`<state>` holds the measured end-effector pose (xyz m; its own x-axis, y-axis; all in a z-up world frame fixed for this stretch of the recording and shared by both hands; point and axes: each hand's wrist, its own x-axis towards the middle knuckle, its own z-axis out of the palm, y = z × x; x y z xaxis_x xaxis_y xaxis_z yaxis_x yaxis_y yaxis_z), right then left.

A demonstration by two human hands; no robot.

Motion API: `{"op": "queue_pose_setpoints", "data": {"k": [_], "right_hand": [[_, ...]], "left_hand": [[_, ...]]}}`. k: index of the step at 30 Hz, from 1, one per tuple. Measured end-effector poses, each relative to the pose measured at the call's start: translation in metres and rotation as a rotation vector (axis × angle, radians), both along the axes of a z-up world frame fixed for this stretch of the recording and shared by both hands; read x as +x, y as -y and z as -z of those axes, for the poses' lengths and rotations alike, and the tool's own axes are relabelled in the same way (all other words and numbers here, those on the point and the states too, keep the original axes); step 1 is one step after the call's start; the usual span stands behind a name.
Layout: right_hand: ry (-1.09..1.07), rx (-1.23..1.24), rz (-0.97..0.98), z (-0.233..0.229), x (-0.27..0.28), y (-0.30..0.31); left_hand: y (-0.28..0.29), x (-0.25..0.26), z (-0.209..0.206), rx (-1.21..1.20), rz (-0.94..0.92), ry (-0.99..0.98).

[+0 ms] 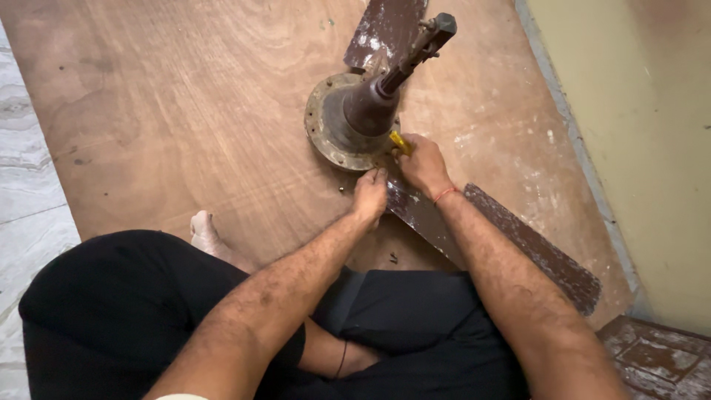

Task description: The person sits on the floor and attaches three fan blades to a ceiling fan motor housing using a yellow screwdriver. They align each blade, insert screws, and tighten them one at a time until all blades are secured.

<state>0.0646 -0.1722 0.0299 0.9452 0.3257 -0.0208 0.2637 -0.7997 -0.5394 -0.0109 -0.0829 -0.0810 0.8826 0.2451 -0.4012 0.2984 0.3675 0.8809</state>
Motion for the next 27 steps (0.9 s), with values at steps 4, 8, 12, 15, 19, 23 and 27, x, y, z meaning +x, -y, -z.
{"op": "queue_pose_setpoints", "data": {"k": [4, 8, 12, 15, 19, 23, 27], "right_hand": [[-0.07, 0.12, 0.012, -0.003, 0.003, 0.001], [-0.024, -0.013, -0.019, -0.004, 0.003, 0.001], [-0.037, -0.024, -0.006, -0.007, 0.003, 0.0], [-0.005, -0.079, -0.016, -0.01, 0.001, -0.002], [-0.032, -0.05, 0.029, -0.015, -0.002, -0.005], [0.032, -0.104, -0.014, -0.015, -0.004, -0.006], [0.064, -0.13, -0.05, -0.01, -0.003, -0.005]], "left_hand": [[0.001, 0.001, -0.001, 0.013, 0.007, 0.033], [0.003, 0.001, 0.002, -0.01, -0.01, 0.047], [0.005, 0.002, 0.0, -0.04, -0.019, 0.035], [0.004, 0.003, -0.004, -0.162, -0.009, -0.026], [0.005, 0.005, -0.007, -0.175, -0.004, -0.08], [0.005, 0.005, -0.004, -0.17, -0.012, -0.038], [0.005, 0.004, -0.002, -0.113, -0.01, -0.018]]}}
